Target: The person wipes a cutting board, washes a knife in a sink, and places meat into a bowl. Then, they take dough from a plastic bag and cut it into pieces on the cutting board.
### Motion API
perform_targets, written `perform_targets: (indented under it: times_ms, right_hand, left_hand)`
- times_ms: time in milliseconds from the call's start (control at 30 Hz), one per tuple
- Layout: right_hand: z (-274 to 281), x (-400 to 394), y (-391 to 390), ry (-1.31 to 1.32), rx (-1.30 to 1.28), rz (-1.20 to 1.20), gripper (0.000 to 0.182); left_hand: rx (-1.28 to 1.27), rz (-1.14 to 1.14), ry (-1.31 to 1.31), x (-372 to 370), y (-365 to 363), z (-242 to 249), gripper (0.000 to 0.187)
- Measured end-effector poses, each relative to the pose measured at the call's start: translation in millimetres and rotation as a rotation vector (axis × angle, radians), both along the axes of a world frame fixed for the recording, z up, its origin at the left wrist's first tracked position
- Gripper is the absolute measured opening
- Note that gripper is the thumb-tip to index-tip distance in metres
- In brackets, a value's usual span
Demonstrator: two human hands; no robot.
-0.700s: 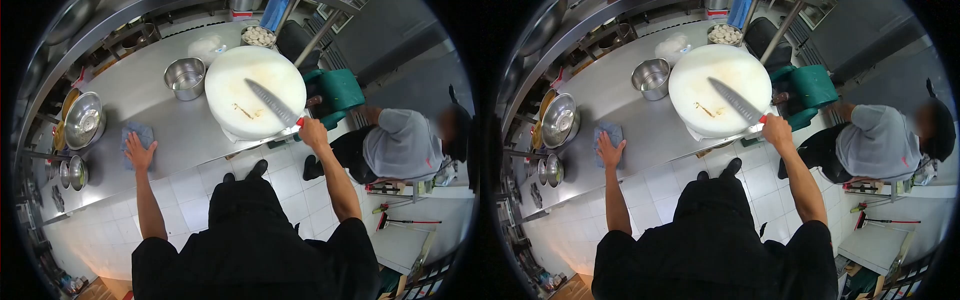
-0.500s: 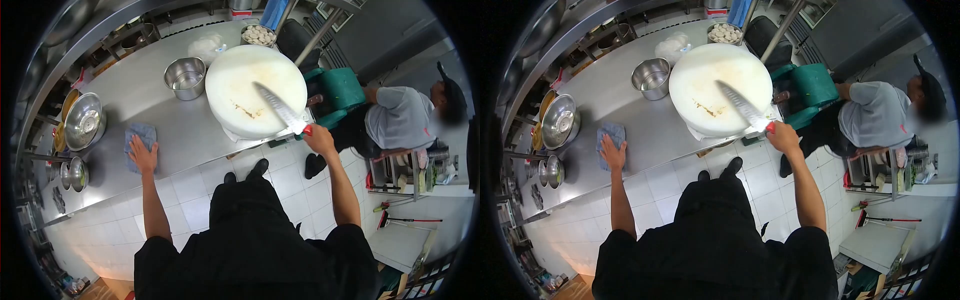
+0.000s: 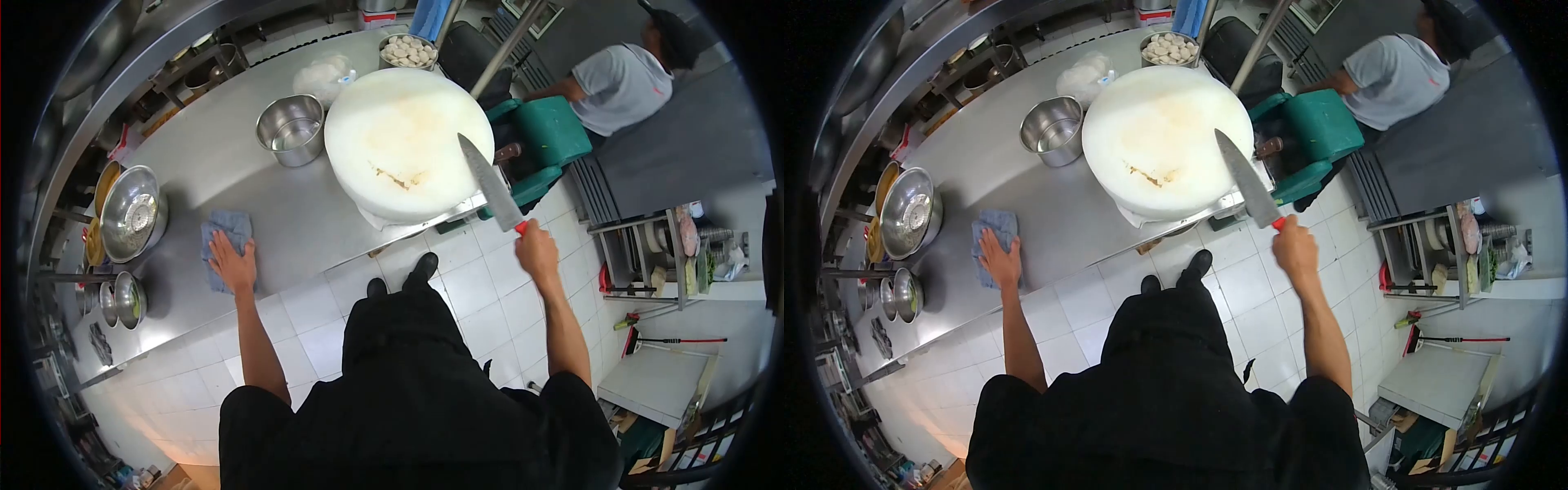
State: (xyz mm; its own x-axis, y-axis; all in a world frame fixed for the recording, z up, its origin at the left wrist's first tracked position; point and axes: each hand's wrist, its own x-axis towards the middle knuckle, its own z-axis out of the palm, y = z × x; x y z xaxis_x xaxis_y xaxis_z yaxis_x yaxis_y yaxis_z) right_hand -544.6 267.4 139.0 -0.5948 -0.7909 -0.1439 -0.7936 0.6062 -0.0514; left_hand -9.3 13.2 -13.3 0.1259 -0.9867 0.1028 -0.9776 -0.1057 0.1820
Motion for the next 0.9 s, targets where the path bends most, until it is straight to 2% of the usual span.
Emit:
perform_targets:
  times_ms: [67,100,200,267,333,367,467,500,533,600,700,833,900]
  right_hand:
    - [-9,33,-8,0.024,0.052,0.037,0.020]
    - [14,55,-15,-0.070,0.150,0.112,0.020]
    - [3,18,-25,-0.019,-0.041,-0.034,0.022]
    - [-12,26,-27,-0.014,-0.025,-0.022,0.025]
    - [7,62,-34,-0.087,0.176,0.128,0.025]
    - [-9,48,-31,-0.022,0.097,0.146,0.024]
    - [-7,17,-41,-0.059,-0.022,0.004,0.027]
    - [-10,27,-40,-0.080,-0.027,0.011,0.027]
    - [-14,43,-40,0.006,0.036,0.103,0.027]
    - [-10,57,-41,-0.039,0.094,0.181,0.027]
    - [-6,16,-50,-0.068,-0.033,0.037,0.023]
    - [-6,57,-49,-0.082,0.117,0.186,0.021]
    - [-9,36,-50,-0.082,0.033,0.143,0.021]
  left_hand:
    - [-0.006,0.003,0.010,-1,-2,0,0.082]
    - [-0.005,0.002,0.006,-1,-2,-1,0.082]
    - [-0.002,-0.007,0.000,3,2,-4,0.081]
    - [-0.014,-0.004,0.015,2,-1,-2,0.080]
    - [-0.017,0.005,0.015,2,-1,-2,0.077]
    - [-0.018,0.004,0.016,1,-3,-3,0.076]
    - [-0.055,-0.038,0.011,6,0,-6,0.073]
    - [-0.076,-0.043,0.007,9,-1,-9,0.071]
    - [-0.100,-0.050,0.005,9,-3,-14,0.070]
    - [-0.128,-0.081,0.013,13,-3,-20,0.068]
    - [-0.151,-0.130,0.061,17,2,-23,0.064]
    - [-0.169,-0.193,0.125,17,5,-23,0.059]
    - [-0.165,-0.212,0.152,14,6,-24,0.057]
